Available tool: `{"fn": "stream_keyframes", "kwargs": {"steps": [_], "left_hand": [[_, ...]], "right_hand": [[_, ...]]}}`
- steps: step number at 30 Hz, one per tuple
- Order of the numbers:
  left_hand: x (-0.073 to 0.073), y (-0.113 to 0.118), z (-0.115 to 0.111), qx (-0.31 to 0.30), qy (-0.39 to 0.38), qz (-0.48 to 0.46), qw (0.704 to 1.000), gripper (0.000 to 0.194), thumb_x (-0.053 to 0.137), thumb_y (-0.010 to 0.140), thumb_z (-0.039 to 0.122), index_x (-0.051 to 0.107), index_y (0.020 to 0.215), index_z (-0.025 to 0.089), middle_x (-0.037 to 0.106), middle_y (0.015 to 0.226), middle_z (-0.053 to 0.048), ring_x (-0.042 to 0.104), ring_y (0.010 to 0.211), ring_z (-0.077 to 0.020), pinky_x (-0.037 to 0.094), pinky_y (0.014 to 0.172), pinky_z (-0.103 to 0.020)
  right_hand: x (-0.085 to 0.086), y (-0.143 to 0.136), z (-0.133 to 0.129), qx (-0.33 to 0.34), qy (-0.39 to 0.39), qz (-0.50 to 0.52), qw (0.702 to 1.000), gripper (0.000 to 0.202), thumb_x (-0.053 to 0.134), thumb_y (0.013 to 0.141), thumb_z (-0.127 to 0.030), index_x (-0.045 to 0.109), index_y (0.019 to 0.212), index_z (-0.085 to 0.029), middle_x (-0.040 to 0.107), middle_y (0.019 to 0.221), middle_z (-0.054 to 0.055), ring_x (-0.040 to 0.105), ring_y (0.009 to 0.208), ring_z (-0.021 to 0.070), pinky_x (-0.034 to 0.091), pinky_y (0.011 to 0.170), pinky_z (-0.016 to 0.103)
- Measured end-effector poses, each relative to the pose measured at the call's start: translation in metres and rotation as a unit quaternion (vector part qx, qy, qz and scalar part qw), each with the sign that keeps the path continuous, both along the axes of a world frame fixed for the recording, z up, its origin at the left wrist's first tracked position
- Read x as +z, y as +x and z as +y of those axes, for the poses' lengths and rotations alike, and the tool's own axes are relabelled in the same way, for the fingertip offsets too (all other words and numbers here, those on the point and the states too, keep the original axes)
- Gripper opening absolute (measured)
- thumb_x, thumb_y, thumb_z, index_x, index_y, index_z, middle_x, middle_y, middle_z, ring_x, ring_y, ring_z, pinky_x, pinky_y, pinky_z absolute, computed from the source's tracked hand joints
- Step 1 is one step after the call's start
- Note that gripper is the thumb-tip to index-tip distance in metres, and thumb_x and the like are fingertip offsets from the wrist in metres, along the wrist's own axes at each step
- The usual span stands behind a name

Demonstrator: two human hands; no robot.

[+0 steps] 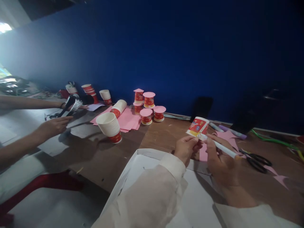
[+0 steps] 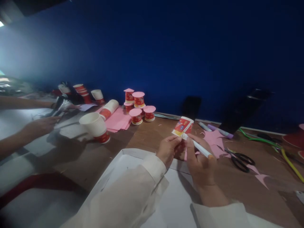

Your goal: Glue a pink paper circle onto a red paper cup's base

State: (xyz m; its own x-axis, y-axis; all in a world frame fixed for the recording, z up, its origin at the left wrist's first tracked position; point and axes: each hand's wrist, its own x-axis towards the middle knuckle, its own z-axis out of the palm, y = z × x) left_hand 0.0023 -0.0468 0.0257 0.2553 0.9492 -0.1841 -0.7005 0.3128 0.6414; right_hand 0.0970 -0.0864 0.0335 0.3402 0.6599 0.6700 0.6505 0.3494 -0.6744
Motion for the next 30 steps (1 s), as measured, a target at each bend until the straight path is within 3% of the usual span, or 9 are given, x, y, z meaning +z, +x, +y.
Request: {"fn": "stream_keyframes", "kwargs": {"steps": [7,15,21,30], "left_hand": [[-0.0025,0.001,0.001,0.008,0.015,0.01,1.0,0.035,0.093,0.055,0.034,0.072,0.072,0.011,0.067,0.068,-0.004,0.061,0.061,-0.0101,0.052,0.067,-0.023],[0.0009,0.0005,-0.0005,0.012,0.024,0.029,0.999,0.027,0.086,0.065,0.033,0.072,0.07,0.011,0.063,0.063,-0.001,0.057,0.058,-0.0083,0.049,0.066,-0.022],[-0.0007,0.0012,0.0011,0.007,0.031,0.027,0.999,0.032,0.088,0.063,0.037,0.07,0.068,0.012,0.063,0.062,-0.002,0.057,0.057,-0.0082,0.046,0.061,-0.02],[-0.0076,0.0028,0.0053,0.004,0.021,0.013,1.0,0.041,0.093,0.056,0.041,0.07,0.071,0.01,0.066,0.067,-0.003,0.061,0.061,-0.0099,0.048,0.064,-0.023]], "right_hand": [[-0.0005,0.0001,0.0011,-0.005,0.023,-0.038,0.999,0.027,0.056,0.097,-0.041,0.072,0.1,-0.019,0.076,0.102,0.011,0.072,0.082,0.0218,0.056,0.08,0.039],[0.0065,-0.0023,-0.0008,-0.013,0.022,-0.079,0.997,0.026,0.054,0.097,-0.039,0.071,0.095,-0.02,0.077,0.093,0.01,0.073,0.084,0.0221,0.055,0.077,0.036],[0.002,0.0029,0.0,-0.047,-0.024,-0.086,0.995,0.03,0.054,0.095,-0.043,0.072,0.092,-0.02,0.076,0.087,0.009,0.068,0.065,0.0188,0.053,0.069,0.034],[0.0045,-0.0001,0.0034,-0.022,0.067,-0.102,0.992,0.027,0.055,0.097,-0.039,0.07,0.09,-0.018,0.076,0.086,0.01,0.071,0.071,0.0198,0.055,0.069,0.033]]}}
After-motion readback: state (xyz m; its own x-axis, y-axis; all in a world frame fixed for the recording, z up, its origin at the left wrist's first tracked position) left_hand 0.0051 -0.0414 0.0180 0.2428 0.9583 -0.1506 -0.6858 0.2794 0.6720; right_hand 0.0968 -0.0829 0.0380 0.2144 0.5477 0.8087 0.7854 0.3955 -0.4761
